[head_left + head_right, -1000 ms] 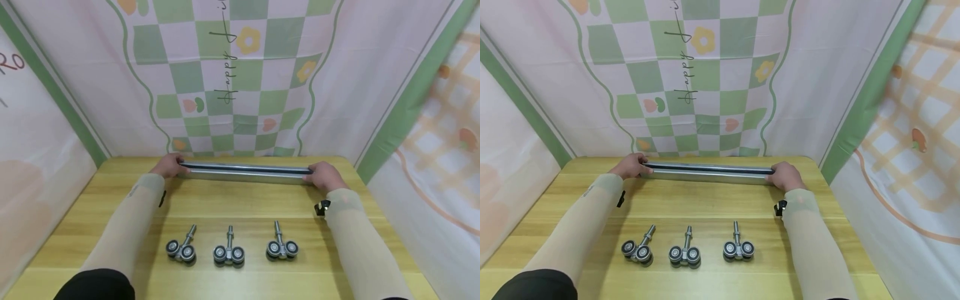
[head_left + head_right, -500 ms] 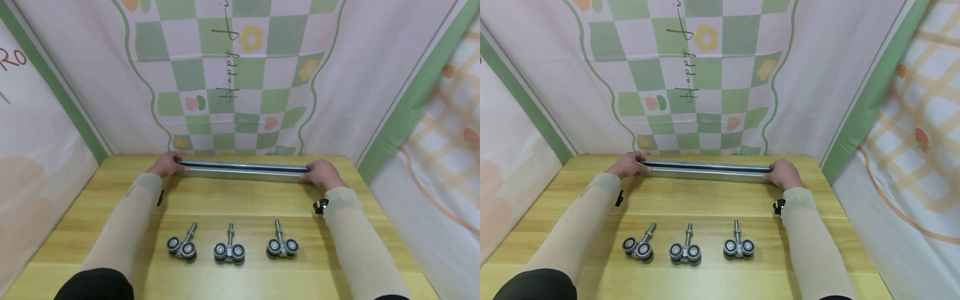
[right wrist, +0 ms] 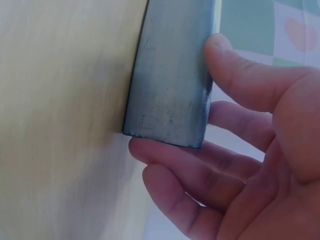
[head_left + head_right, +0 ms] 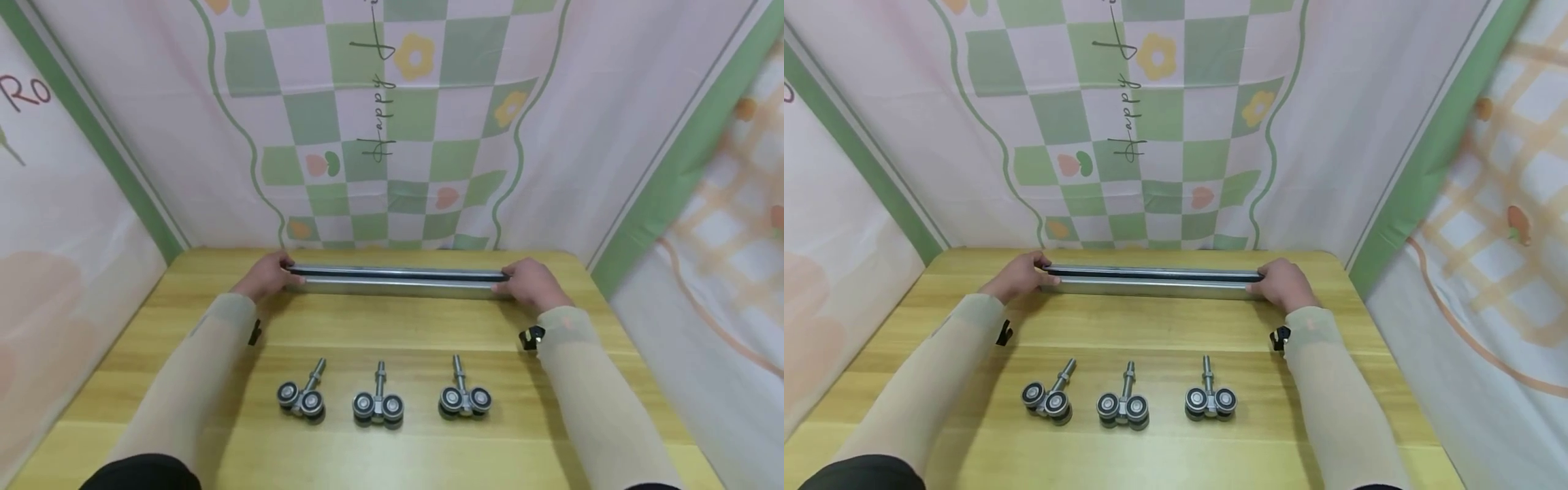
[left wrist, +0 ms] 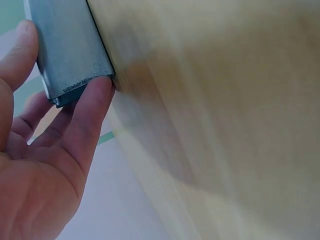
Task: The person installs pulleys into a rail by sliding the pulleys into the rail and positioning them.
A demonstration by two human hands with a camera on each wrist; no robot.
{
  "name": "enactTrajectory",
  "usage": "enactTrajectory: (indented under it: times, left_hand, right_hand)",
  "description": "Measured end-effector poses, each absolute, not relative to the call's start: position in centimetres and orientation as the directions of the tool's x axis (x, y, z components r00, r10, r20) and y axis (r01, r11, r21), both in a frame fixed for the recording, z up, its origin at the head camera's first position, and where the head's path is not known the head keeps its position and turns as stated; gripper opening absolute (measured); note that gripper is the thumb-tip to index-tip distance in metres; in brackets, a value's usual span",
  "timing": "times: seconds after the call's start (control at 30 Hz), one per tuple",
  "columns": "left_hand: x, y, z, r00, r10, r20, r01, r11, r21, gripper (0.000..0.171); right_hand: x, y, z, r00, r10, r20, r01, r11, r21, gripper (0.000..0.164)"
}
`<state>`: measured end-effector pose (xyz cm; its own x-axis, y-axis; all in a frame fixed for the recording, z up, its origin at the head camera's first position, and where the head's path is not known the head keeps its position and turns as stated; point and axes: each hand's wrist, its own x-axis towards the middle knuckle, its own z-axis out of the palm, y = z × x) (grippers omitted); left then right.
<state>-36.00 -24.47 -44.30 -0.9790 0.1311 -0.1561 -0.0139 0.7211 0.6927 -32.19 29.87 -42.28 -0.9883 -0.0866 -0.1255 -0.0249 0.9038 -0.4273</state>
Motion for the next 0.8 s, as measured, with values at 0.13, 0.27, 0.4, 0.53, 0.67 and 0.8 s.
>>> enactTrajectory:
  times: [0.13,0.27,0.4,0.53,0.67,0.8]
  left_hand:
    - [-35.2,-24.7,-44.3,-0.982,0.131,-0.137,0.000,0.724,0.690,0.043]
    - [-34.1,-24.9,-44.3,-0.981,0.125,-0.147,-0.008,0.734,0.679,0.047]
    - [-33.0,-25.0,-44.1,-0.979,0.117,-0.169,-0.030,0.731,0.681,0.050]
    - [-32.0,-25.2,-44.0,-0.978,0.111,-0.179,-0.040,0.736,0.675,0.054]
    - [-31.3,-25.4,-44.0,-0.978,0.094,-0.186,-0.056,0.741,0.669,0.055]
    - [-30.7,-25.4,-44.1,-0.979,0.080,-0.187,-0.068,0.737,0.672,0.053]
  right_hand:
    - [-32.0,29.8,-42.1,-0.986,-0.102,-0.132,-0.037,0.904,-0.426,0.067]
    - [-31.5,29.5,-42.2,-0.985,-0.113,-0.131,-0.047,0.904,-0.425,0.067]
    - [-30.9,29.3,-42.3,-0.985,-0.120,-0.125,-0.057,0.903,-0.425,0.066]
    - [-30.5,29.2,-42.3,-0.983,-0.110,-0.146,-0.037,0.901,-0.433,0.067]
    - [-30.1,29.0,-42.3,-0.981,-0.106,-0.164,-0.021,0.893,-0.449,0.069]
    - [-29.6,28.8,-42.3,-0.981,-0.122,-0.152,-0.044,0.897,-0.440,0.067]
